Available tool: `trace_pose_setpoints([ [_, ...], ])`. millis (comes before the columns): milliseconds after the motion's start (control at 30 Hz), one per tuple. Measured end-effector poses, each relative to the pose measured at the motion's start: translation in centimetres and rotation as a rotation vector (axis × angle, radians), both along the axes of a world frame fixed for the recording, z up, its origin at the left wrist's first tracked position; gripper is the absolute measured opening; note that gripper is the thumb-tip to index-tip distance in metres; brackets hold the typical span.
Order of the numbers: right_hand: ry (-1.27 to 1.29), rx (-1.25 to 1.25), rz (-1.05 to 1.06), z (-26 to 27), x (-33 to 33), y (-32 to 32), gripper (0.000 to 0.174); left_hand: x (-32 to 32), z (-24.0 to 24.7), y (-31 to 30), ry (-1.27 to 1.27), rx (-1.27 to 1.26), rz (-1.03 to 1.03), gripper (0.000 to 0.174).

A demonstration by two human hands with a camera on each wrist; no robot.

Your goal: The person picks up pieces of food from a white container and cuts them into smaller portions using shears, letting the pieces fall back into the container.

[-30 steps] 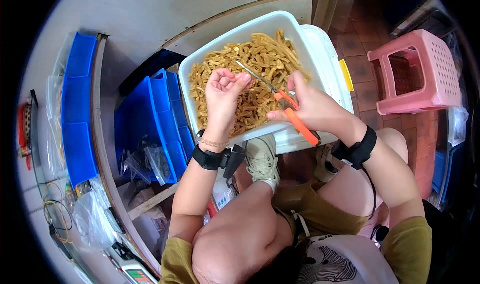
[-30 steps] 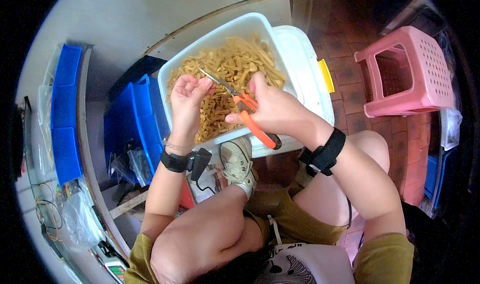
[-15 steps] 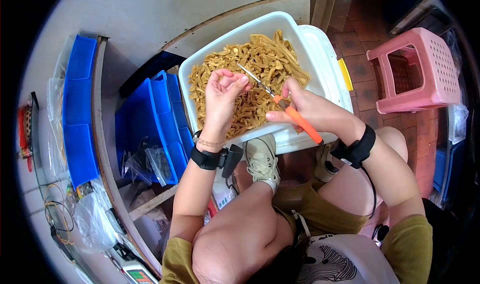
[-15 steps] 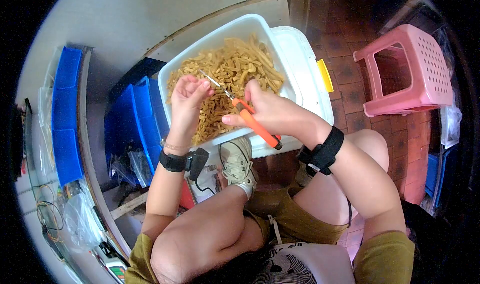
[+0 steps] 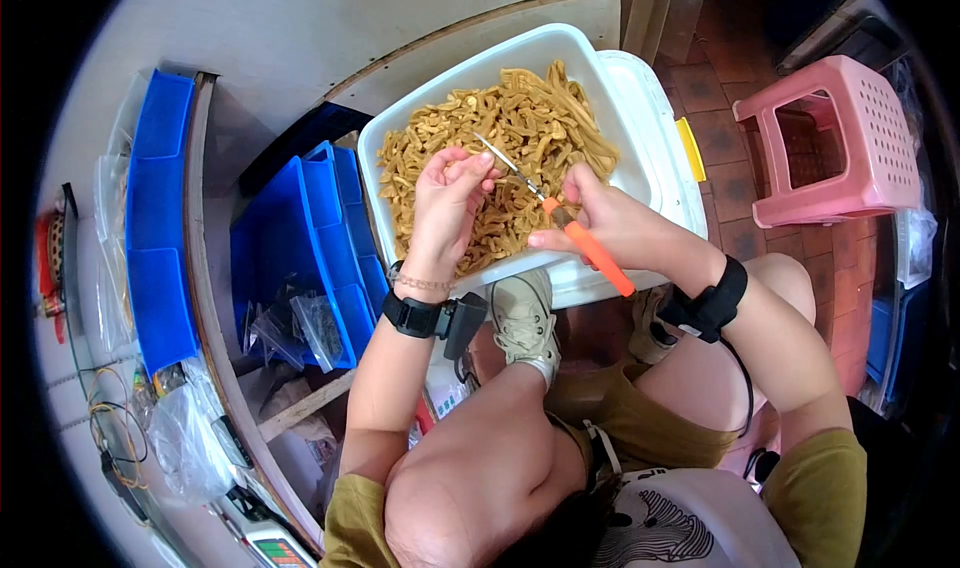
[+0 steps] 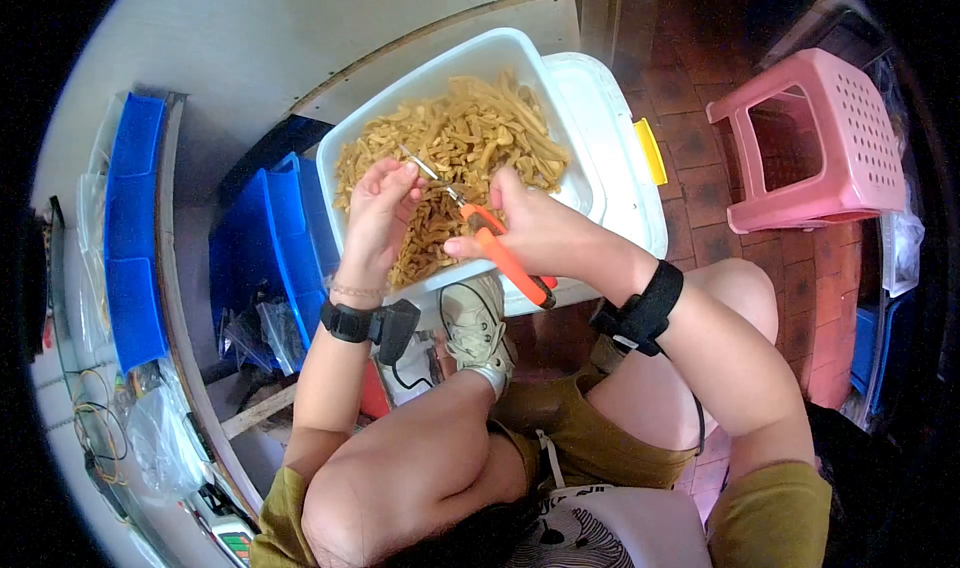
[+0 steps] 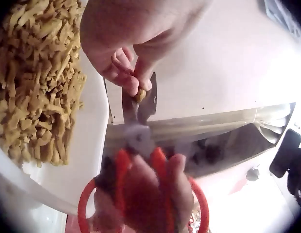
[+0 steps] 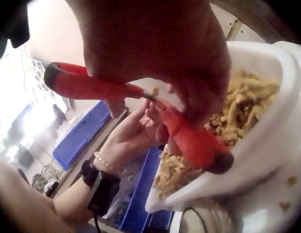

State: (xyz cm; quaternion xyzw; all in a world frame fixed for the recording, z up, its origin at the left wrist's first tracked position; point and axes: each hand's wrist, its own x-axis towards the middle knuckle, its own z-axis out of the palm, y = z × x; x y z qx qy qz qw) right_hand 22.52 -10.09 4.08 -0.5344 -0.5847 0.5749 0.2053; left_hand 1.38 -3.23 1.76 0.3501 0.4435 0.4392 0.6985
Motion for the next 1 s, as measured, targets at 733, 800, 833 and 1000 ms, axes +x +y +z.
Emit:
trace_pose_setpoints([
  [733,-0.004,0.254,-0.418,0.7,3.0,1.6,0.063,-1.5,0.2,1.0,0.240,0.194,-0.063,0.013],
  [800,0.002,0.250,-0.445,0.9,3.8,2.1,0.064,-0.9,0.4,0.7,0.382,0.235,-0.086,0.013],
  [833,0.010,0.195,-0.494,1.4,4.3,2.2,0.064,-0.6,0.5,0.6,0.527,0.277,-0.112,0.015],
  [1000,0.080,0.148,-0.623,2.6,5.5,2.4,0.064,-0.3,-1.4,0.6,0.711,0.485,-0.266,0.024],
])
